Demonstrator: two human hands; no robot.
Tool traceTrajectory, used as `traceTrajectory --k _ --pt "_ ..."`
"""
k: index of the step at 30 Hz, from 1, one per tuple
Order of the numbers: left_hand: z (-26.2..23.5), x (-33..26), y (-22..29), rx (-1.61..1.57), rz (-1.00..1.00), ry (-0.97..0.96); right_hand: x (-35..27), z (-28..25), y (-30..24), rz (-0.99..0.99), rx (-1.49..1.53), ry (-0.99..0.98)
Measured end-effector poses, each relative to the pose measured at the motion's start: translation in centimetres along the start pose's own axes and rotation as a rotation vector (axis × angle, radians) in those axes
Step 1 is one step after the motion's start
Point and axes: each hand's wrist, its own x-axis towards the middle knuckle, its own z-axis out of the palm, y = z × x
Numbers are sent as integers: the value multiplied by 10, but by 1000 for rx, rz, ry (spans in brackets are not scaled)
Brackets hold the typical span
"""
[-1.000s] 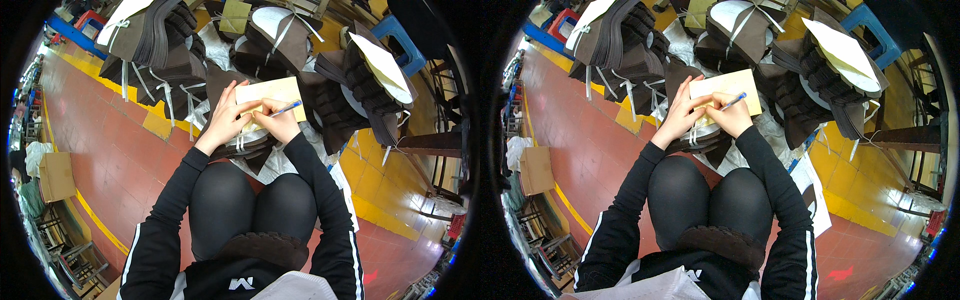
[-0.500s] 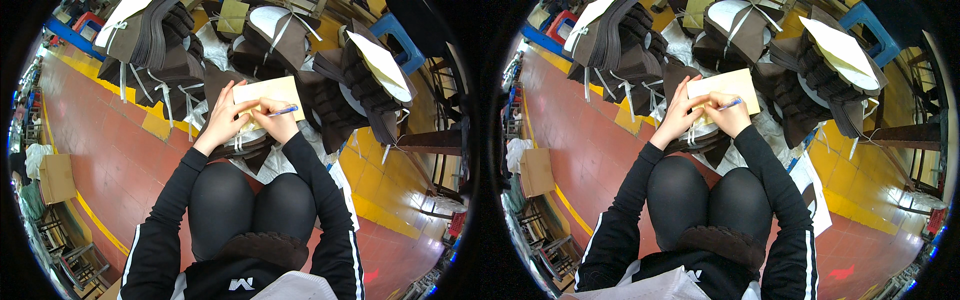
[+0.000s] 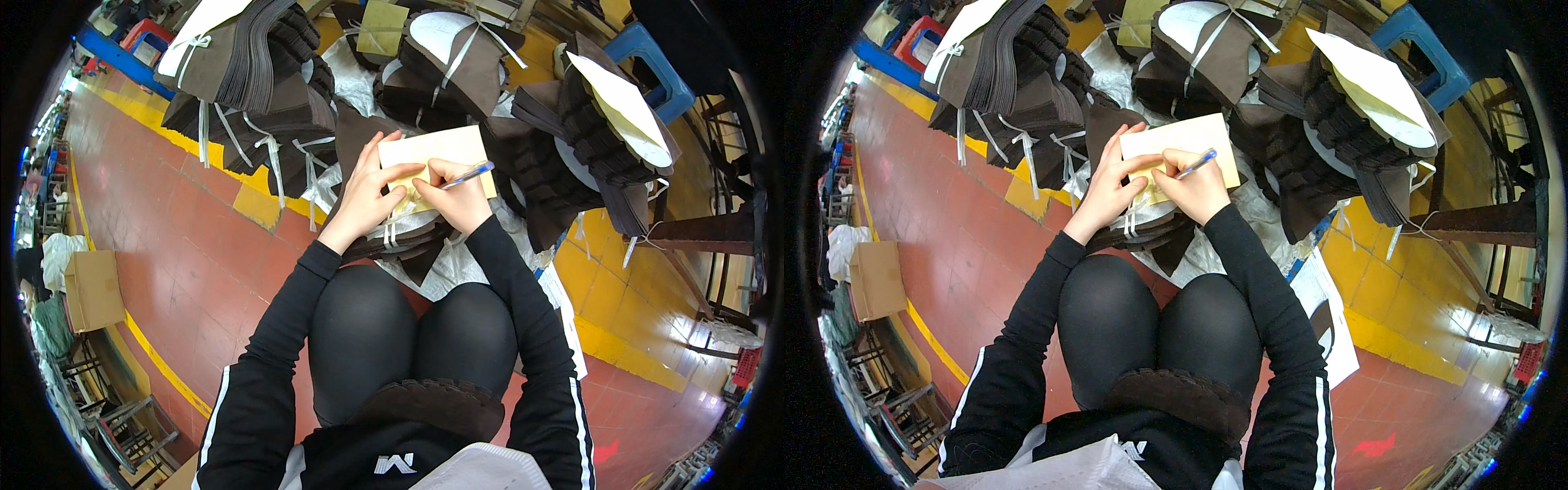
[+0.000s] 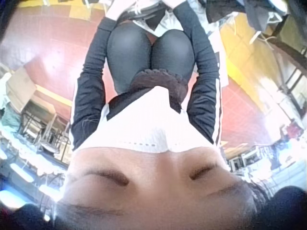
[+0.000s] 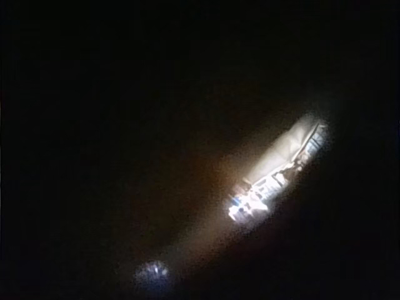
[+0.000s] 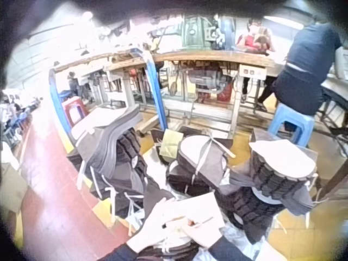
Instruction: The person inspects brown shoe parts, ties them with white string, writes on yellow sticky notes, and stacks the parts. The person also writes on a clipboard and handles a stack of shoe parts.
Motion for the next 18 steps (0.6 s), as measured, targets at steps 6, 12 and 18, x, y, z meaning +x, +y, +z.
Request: traceTrajectory --k 6,12,18 --pt "-1 -1 1 -59 -7 53 6 -17 -14 197 419 429" --pt "0 -1 0 -33 15 109 -2 -4 1 78 99 121" --pt "0 -1 -10 -333 -37 190 3 2 -3 108 197 120"
